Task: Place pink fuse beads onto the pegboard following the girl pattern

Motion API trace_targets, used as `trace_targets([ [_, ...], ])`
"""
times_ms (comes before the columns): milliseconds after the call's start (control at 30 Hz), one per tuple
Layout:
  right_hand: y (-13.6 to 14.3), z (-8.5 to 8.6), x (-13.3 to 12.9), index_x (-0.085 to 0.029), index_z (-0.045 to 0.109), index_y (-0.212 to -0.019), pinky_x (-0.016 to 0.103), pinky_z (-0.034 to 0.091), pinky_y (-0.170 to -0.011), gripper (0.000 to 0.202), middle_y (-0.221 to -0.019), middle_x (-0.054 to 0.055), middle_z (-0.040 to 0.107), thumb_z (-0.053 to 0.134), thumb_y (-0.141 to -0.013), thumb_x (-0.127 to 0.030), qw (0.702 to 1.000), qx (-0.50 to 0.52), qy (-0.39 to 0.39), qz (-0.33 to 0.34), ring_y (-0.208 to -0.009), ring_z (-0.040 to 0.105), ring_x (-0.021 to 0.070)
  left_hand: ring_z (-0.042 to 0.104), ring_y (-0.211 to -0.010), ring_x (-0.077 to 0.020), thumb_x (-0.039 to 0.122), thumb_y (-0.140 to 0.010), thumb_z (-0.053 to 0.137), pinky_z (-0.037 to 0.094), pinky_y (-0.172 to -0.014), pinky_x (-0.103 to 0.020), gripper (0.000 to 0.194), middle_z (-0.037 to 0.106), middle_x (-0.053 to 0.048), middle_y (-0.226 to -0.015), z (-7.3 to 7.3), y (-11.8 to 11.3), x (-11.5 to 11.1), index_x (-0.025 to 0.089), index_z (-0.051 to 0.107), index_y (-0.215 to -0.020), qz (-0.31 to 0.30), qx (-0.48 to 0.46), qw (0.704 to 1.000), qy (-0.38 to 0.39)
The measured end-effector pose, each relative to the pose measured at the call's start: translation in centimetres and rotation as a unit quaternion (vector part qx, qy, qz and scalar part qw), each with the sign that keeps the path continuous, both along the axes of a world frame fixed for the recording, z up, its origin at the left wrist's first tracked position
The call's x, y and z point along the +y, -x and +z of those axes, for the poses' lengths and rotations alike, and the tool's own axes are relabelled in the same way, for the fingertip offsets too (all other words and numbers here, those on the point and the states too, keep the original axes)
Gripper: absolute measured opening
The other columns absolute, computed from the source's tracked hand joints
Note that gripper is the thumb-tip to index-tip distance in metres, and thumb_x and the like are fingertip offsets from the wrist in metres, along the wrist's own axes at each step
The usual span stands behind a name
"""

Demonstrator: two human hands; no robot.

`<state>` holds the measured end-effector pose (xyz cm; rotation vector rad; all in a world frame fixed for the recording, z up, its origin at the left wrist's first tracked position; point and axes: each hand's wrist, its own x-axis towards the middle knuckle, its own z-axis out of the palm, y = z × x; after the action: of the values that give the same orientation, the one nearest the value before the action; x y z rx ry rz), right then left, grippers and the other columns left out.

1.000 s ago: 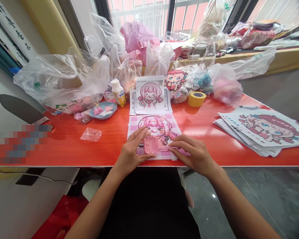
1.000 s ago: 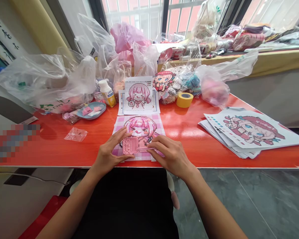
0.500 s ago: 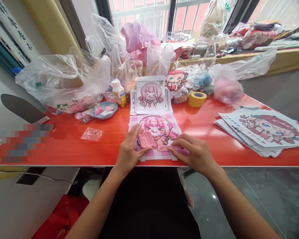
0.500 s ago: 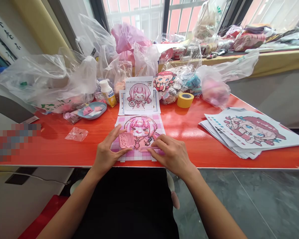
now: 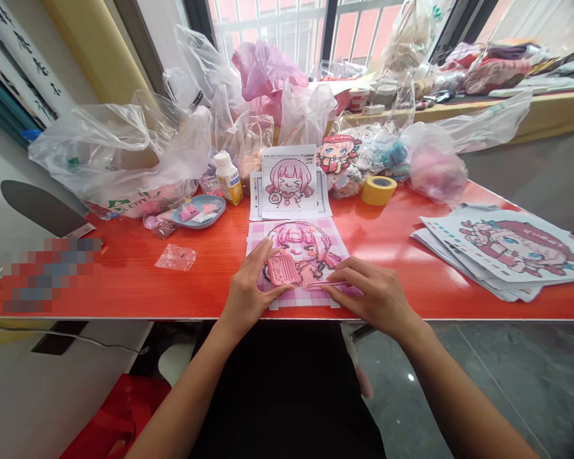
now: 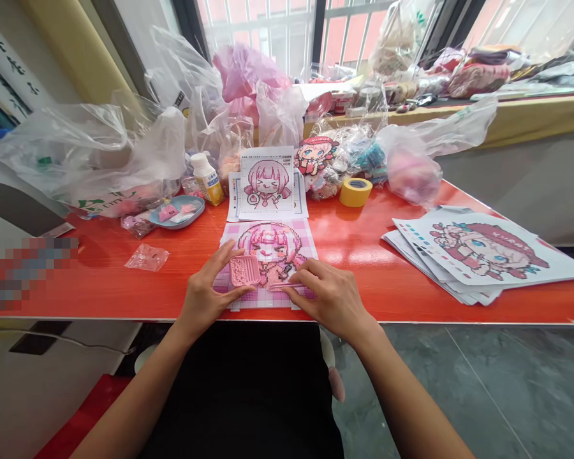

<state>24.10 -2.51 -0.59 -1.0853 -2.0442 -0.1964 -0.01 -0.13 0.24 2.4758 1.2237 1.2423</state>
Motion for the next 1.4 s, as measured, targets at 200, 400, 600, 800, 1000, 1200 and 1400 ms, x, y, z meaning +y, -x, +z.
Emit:
trace_targets([
  [200,0.0,0.07,-0.05,-0.021,0.066,-0.081,0.021,0.045,-0.055,0.014,-0.079,0.001,0.067,0.06,-0.088,-0.032,1.0,-0.005,0.005,0.002,-0.068,0.064,0.0102,0.055,-0.125,-0.025,0.035,-0.073,0.077,0.046,-0.107,-0.044,0.087,0.062,-0.008,-0.13,0.03,-0.05,0.01,0.028,0.029,-0.146,-0.014,-0.006,1.0,0.002],
  [400,-0.01,0.01,-0.01,-0.021,0.066,-0.082,0.021,0.045,-0.056,0.014,-0.079,0.001,0.066,0.061,-0.088,-0.032,1.0,-0.006,0.0,0.003,-0.068,0.064,0.0103,0.055,-0.124,-0.0248,0.035,-0.073,0.077,0.046,-0.107,-0.044,0.088,0.062,-0.008,-0.129,0.0,-0.01,-0.01,0.027,0.029,-0.146,-0.023,-0.012,1.0,0.006],
  [600,-0.09,-0.05,0.03,-0.02,0.066,-0.083,0.021,0.046,-0.055,0.012,-0.079,0.001,0.066,0.062,-0.087,-0.031,1.0,-0.011,-0.005,0.003,-0.067,0.064,0.0102,0.055,-0.125,-0.0249,0.034,-0.072,0.077,0.045,-0.108,-0.044,0.086,0.06,-0.01,-0.131,-0.07,0.02,0.09,0.027,0.032,-0.144,-0.027,-0.009,1.0,0.006],
  [800,-0.23,-0.16,0.18,-0.02,0.064,-0.093,0.022,0.05,-0.06,0.008,-0.085,0.003,0.065,0.061,-0.088,-0.025,0.999,0.029,-0.014,0.04,-0.076,0.064,0.0115,0.048,-0.132,-0.0248,0.034,-0.072,0.077,0.044,-0.109,-0.044,0.086,0.062,-0.01,-0.129,0.0,-0.01,0.11,0.024,0.032,-0.145,-0.054,-0.002,0.998,-0.013],
  [1000,-0.24,-0.42,0.31,-0.02,0.064,-0.1,0.023,0.051,-0.063,0.012,-0.088,0.004,0.063,0.059,-0.089,-0.022,0.998,0.009,-0.008,0.057,-0.078,0.063,0.0117,0.046,-0.133,-0.0244,0.034,-0.073,0.075,0.042,-0.11,-0.044,0.082,0.057,-0.01,-0.136,0.03,-0.02,0.11,0.025,0.034,-0.144,-0.081,0.011,0.996,-0.028],
  [1200,-0.24,-0.34,0.24,-0.021,0.064,-0.099,0.023,0.05,-0.063,0.012,-0.089,0.004,0.063,0.057,-0.09,-0.022,0.998,-0.008,-0.007,0.056,-0.078,0.063,0.0119,0.046,-0.133,-0.0247,0.035,-0.074,0.075,0.042,-0.11,-0.045,0.083,0.057,-0.011,-0.135,0.08,0.01,0.18,0.025,0.032,-0.144,-0.087,0.015,0.996,-0.03],
  [1400,-0.23,-0.27,0.29,-0.02,0.064,-0.098,0.023,0.051,-0.064,0.011,-0.088,0.004,0.063,0.057,-0.09,-0.022,0.998,-0.004,-0.006,0.069,-0.078,0.063,0.0118,0.047,-0.133,-0.0252,0.037,-0.074,0.074,0.043,-0.109,-0.046,0.083,0.057,-0.011,-0.135,0.08,-0.04,0.17,0.025,0.033,-0.144,-0.091,0.012,0.995,-0.033],
])
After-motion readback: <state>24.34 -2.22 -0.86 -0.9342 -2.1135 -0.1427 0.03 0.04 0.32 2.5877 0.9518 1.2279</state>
